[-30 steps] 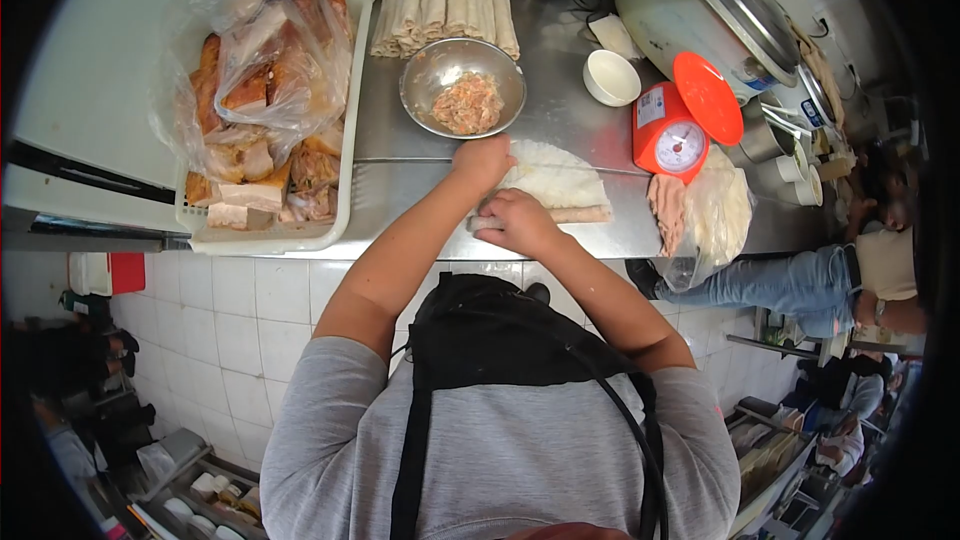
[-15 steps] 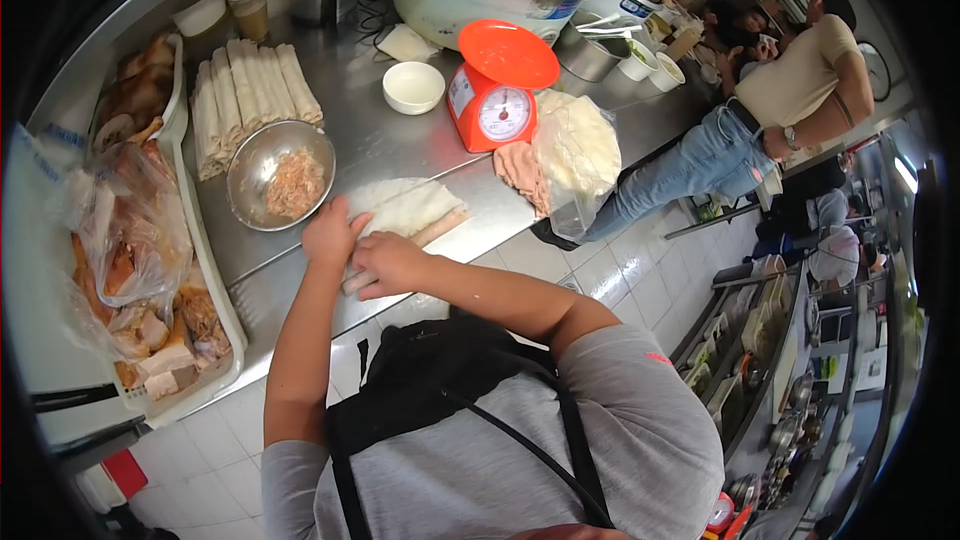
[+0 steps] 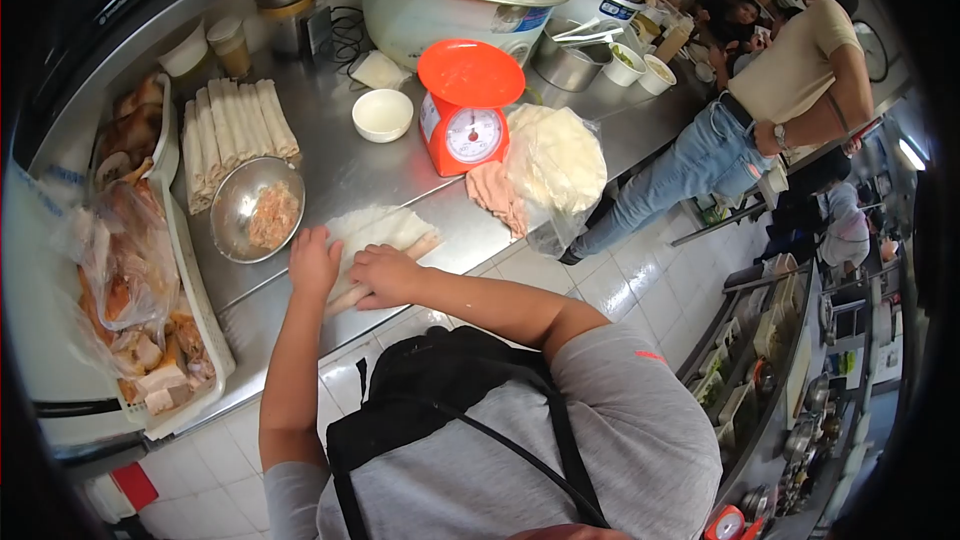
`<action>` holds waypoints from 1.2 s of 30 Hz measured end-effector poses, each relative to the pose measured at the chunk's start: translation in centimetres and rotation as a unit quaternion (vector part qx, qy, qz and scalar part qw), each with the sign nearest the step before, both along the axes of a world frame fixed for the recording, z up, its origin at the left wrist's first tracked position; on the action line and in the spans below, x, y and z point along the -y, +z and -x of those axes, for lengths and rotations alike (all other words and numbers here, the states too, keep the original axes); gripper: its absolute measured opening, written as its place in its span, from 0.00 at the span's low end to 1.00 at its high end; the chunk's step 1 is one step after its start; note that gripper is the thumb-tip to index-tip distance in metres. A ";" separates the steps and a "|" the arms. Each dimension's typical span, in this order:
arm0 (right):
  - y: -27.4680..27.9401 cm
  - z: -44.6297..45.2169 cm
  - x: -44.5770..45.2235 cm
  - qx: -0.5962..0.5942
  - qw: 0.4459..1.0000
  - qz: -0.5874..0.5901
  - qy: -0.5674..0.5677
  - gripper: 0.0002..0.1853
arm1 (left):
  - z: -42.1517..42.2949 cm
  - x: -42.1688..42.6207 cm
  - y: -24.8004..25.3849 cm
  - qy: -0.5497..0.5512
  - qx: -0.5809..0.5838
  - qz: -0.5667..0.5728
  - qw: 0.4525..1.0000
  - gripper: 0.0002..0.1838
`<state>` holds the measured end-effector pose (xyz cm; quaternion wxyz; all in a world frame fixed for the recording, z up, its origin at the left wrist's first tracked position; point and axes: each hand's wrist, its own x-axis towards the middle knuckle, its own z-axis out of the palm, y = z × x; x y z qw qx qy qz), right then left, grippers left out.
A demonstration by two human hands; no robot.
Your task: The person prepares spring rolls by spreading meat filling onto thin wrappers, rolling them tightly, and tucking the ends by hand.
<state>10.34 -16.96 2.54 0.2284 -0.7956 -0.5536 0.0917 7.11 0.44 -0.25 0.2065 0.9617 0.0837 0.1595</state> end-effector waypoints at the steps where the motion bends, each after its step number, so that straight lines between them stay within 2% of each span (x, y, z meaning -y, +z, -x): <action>1: 0.3 -0.2 0.1 -0.005 1.000 0.006 -0.004 0.17 | -0.2 0.3 0.0 -0.010 0.019 0.006 1.000 0.18; 5: -1.9 -0.4 0.3 0.017 1.000 -0.014 0.004 0.16 | -1.0 0.9 0.3 -0.010 0.044 0.001 0.999 0.20; 8: -1.5 -1.5 0.8 -0.003 0.999 -0.018 0.046 0.16 | -1.2 1.1 0.5 0.000 0.026 -0.012 1.000 0.21; 10: -0.7 -2.7 1.8 0.017 0.999 -0.042 0.025 0.15 | -1.4 0.9 -0.1 -0.009 0.052 -0.012 0.999 0.21; 12: -0.6 -3.9 2.7 -0.021 0.998 0.012 0.050 0.14 | -1.4 0.5 -0.8 -0.012 0.074 -0.012 0.997 0.20; 16: -1.2 -2.9 3.7 -0.008 0.998 -0.067 0.002 0.14 | -1.2 0.9 -0.2 0.019 0.057 0.000 0.998 0.21; 19: 0.5 -3.0 3.5 -0.028 0.999 -0.009 0.015 0.14 | -0.8 1.1 0.1 0.032 0.051 0.006 0.998 0.21; 22: 1.8 -2.3 2.4 -0.034 0.999 -0.001 0.032 0.15 | -0.7 1.2 0.2 0.040 0.019 0.020 0.999 0.21; 29: -1.0 -2.2 2.5 -0.028 0.998 -0.025 0.041 0.15 | -0.8 0.7 0.2 -0.002 0.023 0.050 0.998 0.20; 32: -0.5 -2.0 2.3 -0.017 0.999 -0.024 0.030 0.15 | 2.2 2.1 4.0 -0.060 0.041 0.007 0.997 0.20; 34: -0.1 -1.2 1.9 0.001 1.000 -0.027 0.013 0.15 | 5.4 3.8 4.0 -0.102 -0.019 0.056 0.993 0.20; 36: -0.2 -0.5 1.7 0.027 0.998 -0.050 0.002 0.16 | 7.3 5.0 3.2 -0.054 -0.033 0.053 0.997 0.19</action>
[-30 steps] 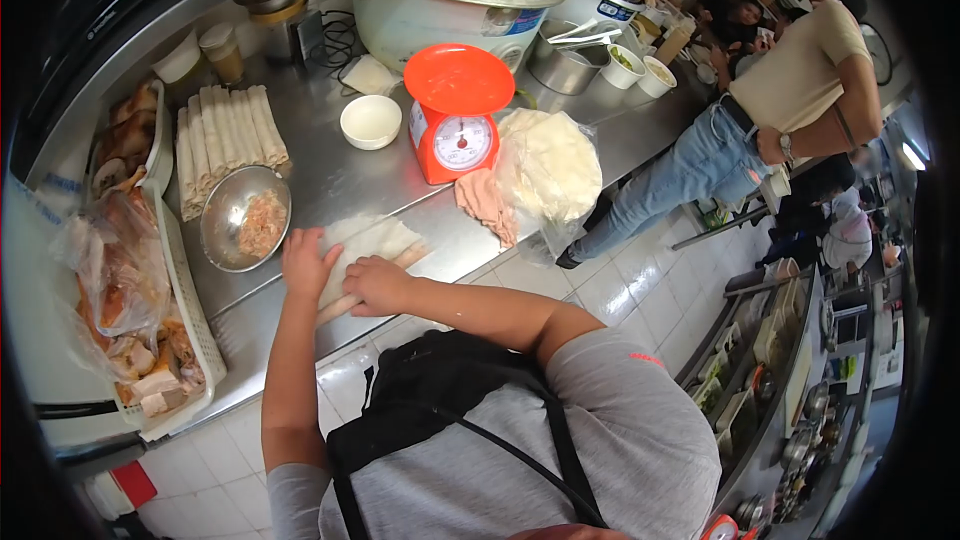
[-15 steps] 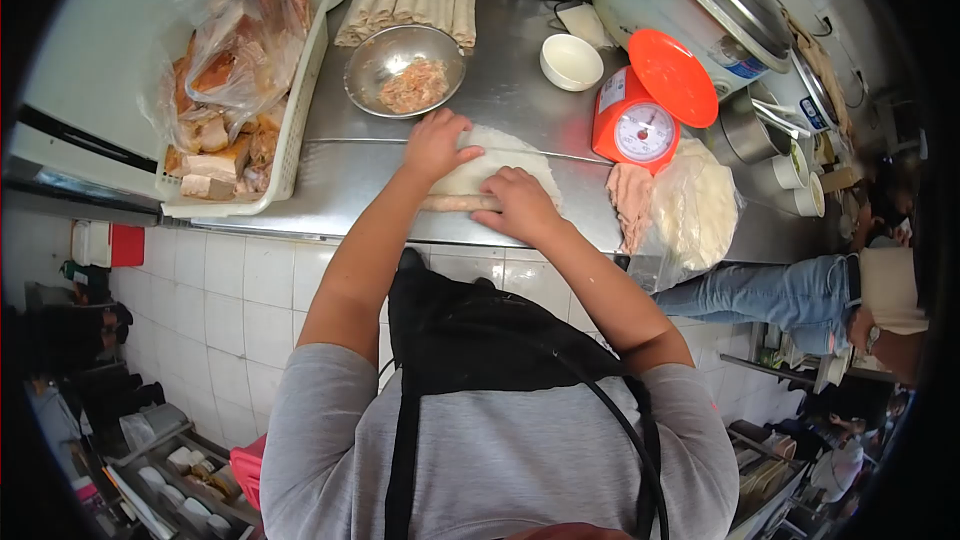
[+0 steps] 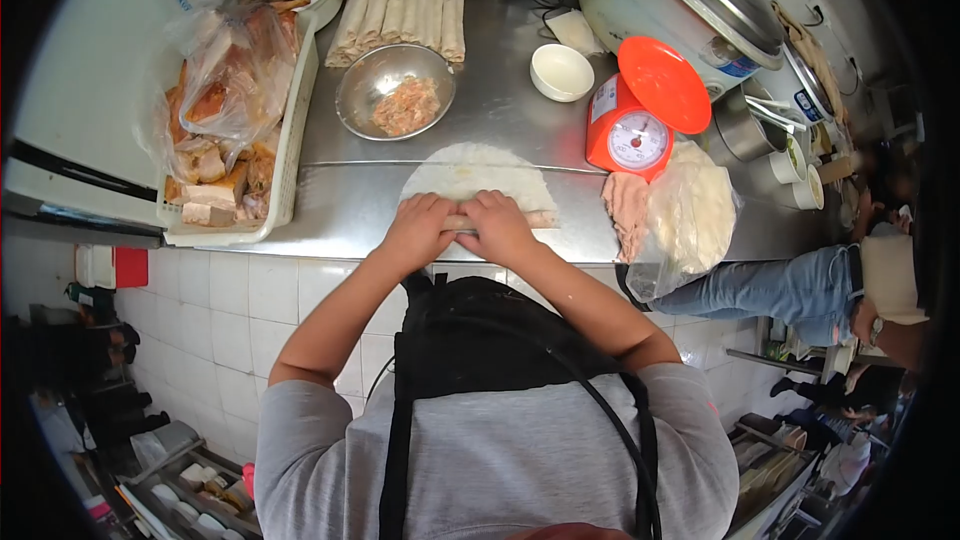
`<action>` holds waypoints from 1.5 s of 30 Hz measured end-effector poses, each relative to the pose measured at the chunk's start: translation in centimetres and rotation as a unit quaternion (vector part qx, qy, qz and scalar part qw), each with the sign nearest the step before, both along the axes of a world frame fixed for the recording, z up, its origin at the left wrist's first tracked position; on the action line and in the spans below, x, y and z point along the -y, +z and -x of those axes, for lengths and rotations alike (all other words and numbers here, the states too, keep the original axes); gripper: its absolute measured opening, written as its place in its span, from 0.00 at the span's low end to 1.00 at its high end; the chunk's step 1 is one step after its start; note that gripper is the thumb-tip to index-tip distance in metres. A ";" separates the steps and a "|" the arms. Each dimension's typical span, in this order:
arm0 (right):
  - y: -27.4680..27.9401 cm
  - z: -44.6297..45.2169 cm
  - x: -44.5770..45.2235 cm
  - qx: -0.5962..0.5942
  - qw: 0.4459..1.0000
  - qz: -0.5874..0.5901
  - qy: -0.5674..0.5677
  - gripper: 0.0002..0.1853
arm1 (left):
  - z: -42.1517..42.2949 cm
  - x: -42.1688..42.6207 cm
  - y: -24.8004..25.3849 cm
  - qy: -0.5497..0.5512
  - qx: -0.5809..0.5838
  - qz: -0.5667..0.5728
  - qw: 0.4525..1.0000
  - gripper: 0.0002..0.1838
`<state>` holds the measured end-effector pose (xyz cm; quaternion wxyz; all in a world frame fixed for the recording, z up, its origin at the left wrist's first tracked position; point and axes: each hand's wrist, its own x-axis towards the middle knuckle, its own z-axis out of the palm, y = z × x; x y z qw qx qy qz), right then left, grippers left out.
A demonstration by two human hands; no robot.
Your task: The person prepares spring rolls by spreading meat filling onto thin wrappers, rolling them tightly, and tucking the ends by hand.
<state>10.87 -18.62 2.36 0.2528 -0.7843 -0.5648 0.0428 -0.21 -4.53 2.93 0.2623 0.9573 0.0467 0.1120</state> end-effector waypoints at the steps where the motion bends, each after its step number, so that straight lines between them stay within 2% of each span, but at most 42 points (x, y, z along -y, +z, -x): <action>1: -0.2 0.2 0.0 0.015 1.000 -0.008 -0.001 0.16 | 0.5 0.2 -0.4 0.025 -0.008 -0.003 1.000 0.19; 7: -0.5 -2.2 3.0 0.039 0.998 0.024 -0.035 0.17 | 1.3 -0.4 -1.4 0.038 0.012 -0.005 0.999 0.17; 17: -1.1 -4.3 7.4 0.047 0.997 -0.040 -0.050 0.15 | 2.3 -0.8 -1.3 0.062 0.044 -0.018 0.997 0.21; 23: -1.6 -4.3 7.8 0.032 0.995 -0.068 -0.058 0.18 | 3.1 -1.3 -1.6 0.087 0.041 -0.041 0.995 0.21; 26: -1.3 -4.7 8.0 0.001 0.997 -0.047 -0.064 0.20 | 3.0 -1.5 -1.4 0.088 0.046 -0.028 0.995 0.21; 29: -0.6 -5.2 7.6 -0.084 0.992 -0.015 -0.091 0.17 | 2.7 -1.9 -0.8 0.090 0.031 0.001 0.995 0.19; 32: 0.4 -5.9 7.3 -0.089 0.992 0.043 -0.076 0.11 | 2.3 -2.5 -0.7 0.074 0.029 -0.022 0.997 0.16; 34: 0.2 -6.2 7.1 -0.069 0.992 0.047 -0.089 0.09 | 2.1 -2.8 -1.0 0.055 0.031 -0.057 0.996 0.15; 40: -0.9 -6.3 6.9 0.002 0.994 0.029 -0.110 0.09 | 1.1 -2.3 -1.3 0.109 0.099 -0.124 0.981 0.15; 45: 0.1 -4.6 4.9 0.066 0.995 -0.033 -0.072 0.15 | -0.7 0.6 -1.3 0.056 0.099 -0.072 0.991 0.16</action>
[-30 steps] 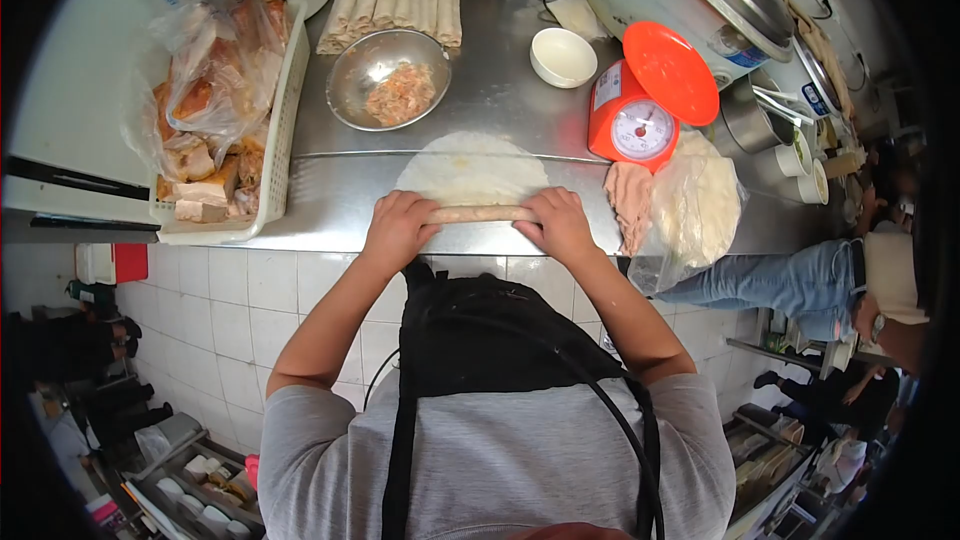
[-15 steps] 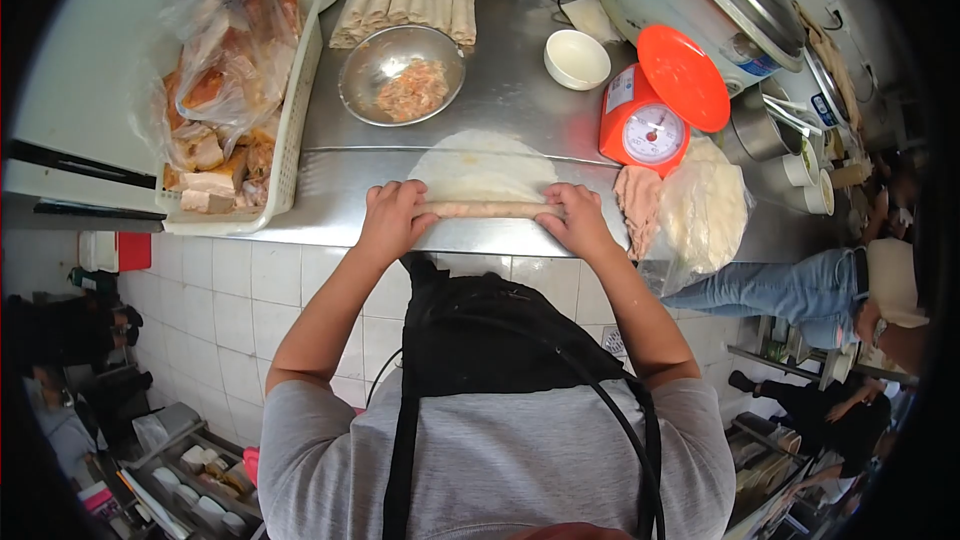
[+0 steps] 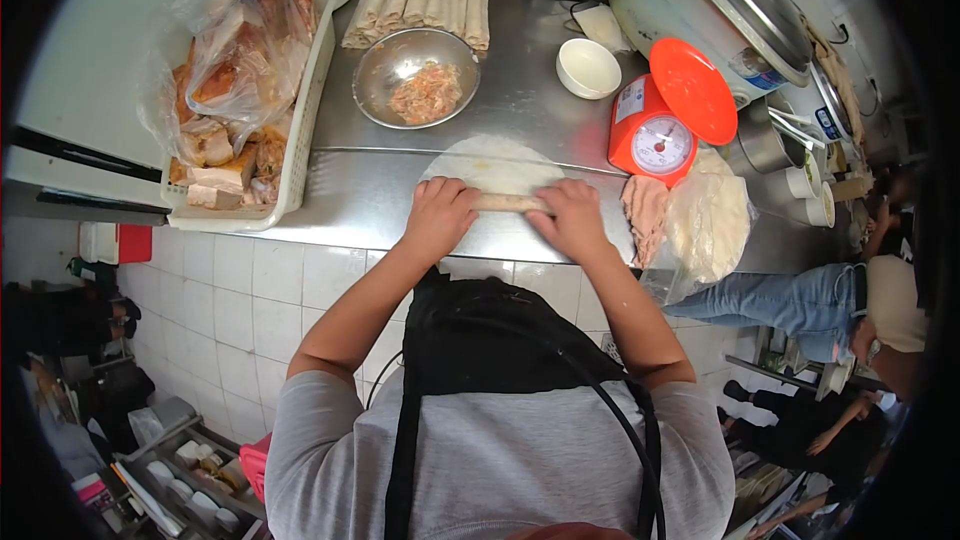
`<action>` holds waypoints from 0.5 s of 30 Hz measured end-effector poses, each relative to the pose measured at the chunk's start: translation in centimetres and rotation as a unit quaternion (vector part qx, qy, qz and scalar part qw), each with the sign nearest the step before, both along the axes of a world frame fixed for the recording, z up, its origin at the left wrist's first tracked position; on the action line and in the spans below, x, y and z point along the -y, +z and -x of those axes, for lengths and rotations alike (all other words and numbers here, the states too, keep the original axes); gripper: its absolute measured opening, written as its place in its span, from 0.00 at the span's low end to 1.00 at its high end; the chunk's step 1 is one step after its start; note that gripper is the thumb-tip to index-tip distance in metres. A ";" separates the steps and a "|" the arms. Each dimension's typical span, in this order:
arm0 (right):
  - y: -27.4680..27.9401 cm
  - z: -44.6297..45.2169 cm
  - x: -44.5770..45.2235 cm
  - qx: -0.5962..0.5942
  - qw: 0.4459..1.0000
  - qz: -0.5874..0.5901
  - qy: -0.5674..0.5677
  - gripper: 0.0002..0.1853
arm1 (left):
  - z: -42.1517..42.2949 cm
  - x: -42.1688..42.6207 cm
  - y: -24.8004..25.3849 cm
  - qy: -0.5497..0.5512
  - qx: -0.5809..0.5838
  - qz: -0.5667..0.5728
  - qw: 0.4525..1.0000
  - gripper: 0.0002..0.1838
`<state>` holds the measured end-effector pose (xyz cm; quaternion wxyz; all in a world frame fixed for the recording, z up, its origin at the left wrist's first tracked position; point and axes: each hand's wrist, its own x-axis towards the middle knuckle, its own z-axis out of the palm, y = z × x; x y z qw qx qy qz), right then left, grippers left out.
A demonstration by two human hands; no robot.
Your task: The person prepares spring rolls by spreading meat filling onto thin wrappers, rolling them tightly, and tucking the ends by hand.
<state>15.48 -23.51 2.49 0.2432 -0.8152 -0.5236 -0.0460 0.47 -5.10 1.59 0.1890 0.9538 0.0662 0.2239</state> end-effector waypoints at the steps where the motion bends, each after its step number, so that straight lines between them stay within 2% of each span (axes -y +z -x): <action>1: 0.4 0.6 -1.1 -0.005 1.000 0.009 0.021 0.16 | -0.2 0.2 -0.4 -0.006 -0.002 0.006 1.000 0.16; 7: -0.8 2.6 -5.1 -0.006 0.998 0.003 0.062 0.15 | -0.5 -0.2 -1.0 -0.008 0.020 0.018 1.000 0.16; 15: -1.0 -0.9 1.4 -0.017 1.000 0.005 0.000 0.14 | 1.1 -1.0 -0.7 0.046 0.005 0.025 0.999 0.19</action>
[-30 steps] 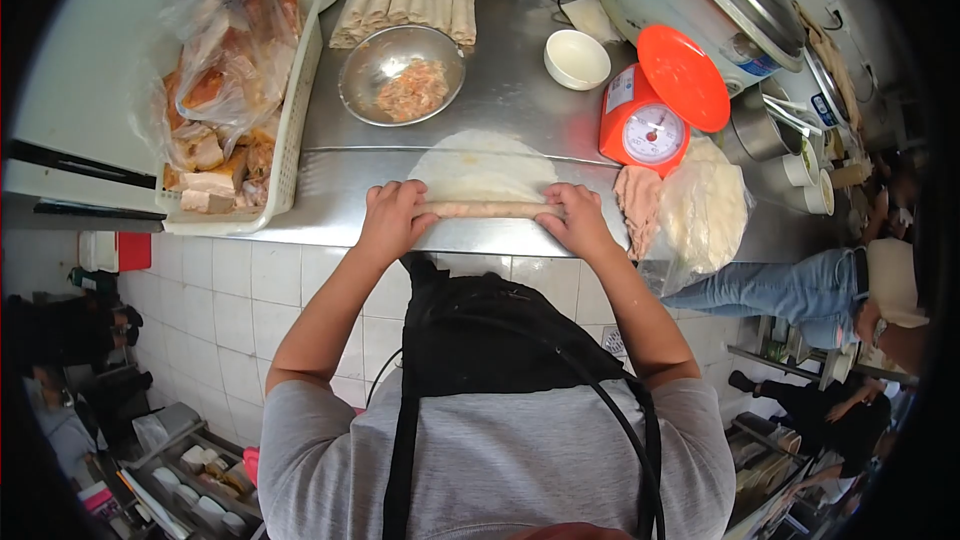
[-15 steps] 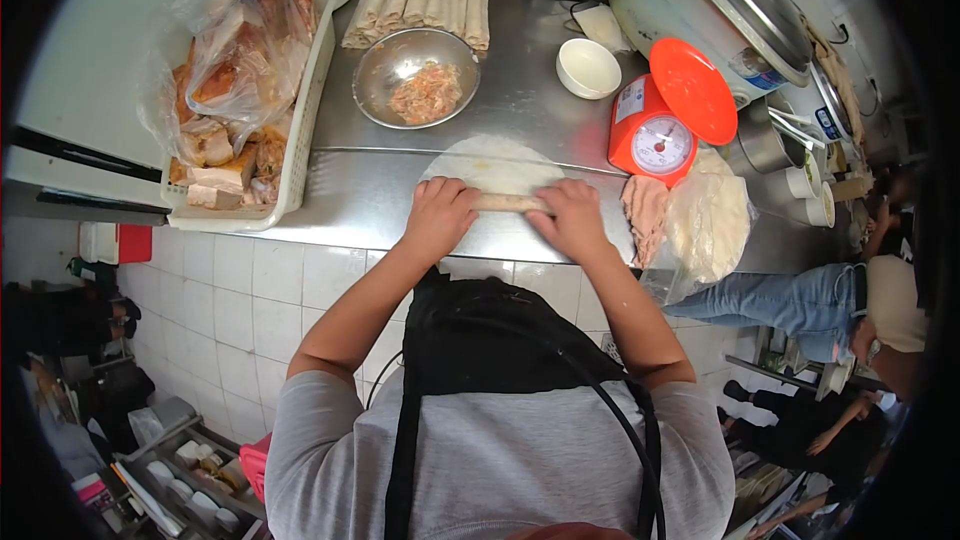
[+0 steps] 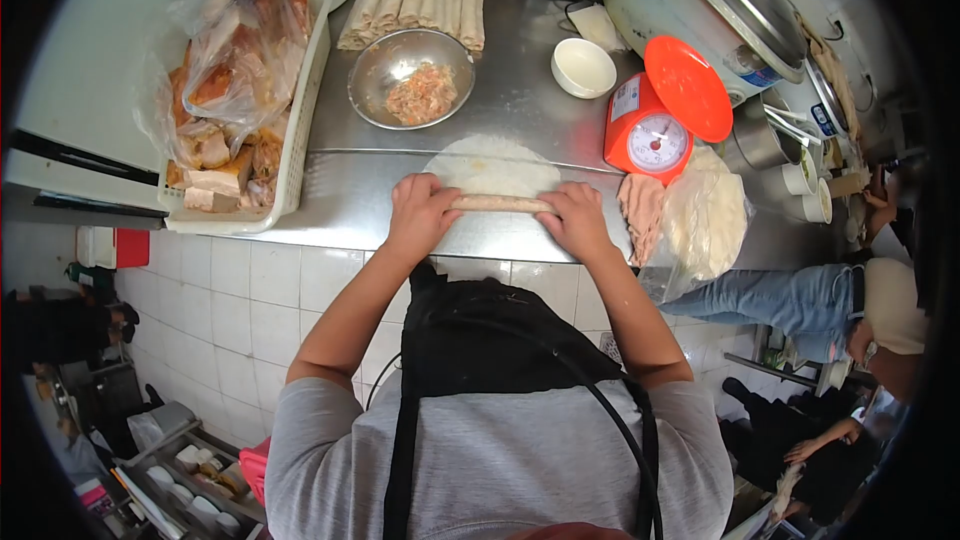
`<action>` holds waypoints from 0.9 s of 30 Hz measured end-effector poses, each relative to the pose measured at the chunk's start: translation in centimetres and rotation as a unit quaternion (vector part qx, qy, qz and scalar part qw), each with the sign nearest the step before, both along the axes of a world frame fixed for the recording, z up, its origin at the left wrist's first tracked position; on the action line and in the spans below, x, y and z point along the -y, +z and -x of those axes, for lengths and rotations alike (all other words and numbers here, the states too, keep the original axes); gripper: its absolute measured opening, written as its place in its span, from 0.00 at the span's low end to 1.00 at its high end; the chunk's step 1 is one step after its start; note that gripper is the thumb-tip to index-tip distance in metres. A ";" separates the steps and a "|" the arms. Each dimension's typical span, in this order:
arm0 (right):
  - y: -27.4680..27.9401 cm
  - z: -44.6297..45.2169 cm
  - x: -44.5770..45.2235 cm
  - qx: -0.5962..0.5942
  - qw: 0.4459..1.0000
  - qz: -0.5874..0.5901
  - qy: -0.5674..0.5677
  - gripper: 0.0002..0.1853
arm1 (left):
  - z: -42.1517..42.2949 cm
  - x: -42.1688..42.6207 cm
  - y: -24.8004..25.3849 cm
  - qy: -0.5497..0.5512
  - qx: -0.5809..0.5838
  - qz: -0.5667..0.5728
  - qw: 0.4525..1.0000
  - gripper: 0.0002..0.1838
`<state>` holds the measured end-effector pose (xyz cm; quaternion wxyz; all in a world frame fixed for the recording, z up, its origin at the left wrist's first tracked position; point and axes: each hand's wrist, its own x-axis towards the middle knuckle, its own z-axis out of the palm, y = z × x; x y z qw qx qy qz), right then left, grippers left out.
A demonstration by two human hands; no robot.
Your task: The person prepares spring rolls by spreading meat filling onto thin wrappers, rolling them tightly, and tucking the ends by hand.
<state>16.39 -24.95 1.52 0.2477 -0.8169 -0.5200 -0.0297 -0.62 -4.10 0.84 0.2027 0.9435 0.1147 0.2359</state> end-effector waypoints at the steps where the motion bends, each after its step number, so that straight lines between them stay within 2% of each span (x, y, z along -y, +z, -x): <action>1: -0.3 -0.4 0.6 -0.007 1.000 -0.002 -0.003 0.14 | 0.3 -0.2 0.2 0.012 -0.010 -0.004 1.000 0.19; 4: -0.4 -0.9 1.4 -0.051 0.998 -0.009 -0.023 0.12 | 0.9 -1.1 -0.3 0.018 -0.003 0.001 1.000 0.19; 7: -0.1 -1.2 1.1 -0.120 0.991 -0.003 -0.065 0.10 | 0.8 -2.1 -0.1 0.030 -0.036 0.084 0.995 0.17; 9: -0.1 -1.5 0.6 -0.139 0.986 0.023 -0.091 0.08 | 0.4 -2.6 0.0 0.005 -0.035 0.037 0.999 0.13; 12: 0.1 -1.4 -0.4 -0.049 0.983 0.090 -0.152 0.09 | -0.2 -3.1 0.1 -0.004 -0.022 -0.008 1.000 0.09; 15: 0.5 -0.6 -1.7 0.057 0.993 0.043 -0.091 0.11 | -0.8 -3.6 0.4 -0.005 -0.015 -0.018 1.000 0.07; 18: 1.2 0.6 -3.2 -0.010 1.000 0.002 0.023 0.14 | -1.2 -3.4 0.3 0.005 -0.018 -0.037 0.999 0.10; 23: -0.2 0.0 -3.5 -0.049 0.998 0.016 0.026 0.16 | -2.9 -0.9 0.1 -0.063 0.001 -0.054 0.997 0.16; 27: 0.8 -0.2 -4.4 -0.057 0.997 0.020 0.044 0.16 | -3.3 -0.1 0.1 -0.063 -0.028 -0.003 0.998 0.15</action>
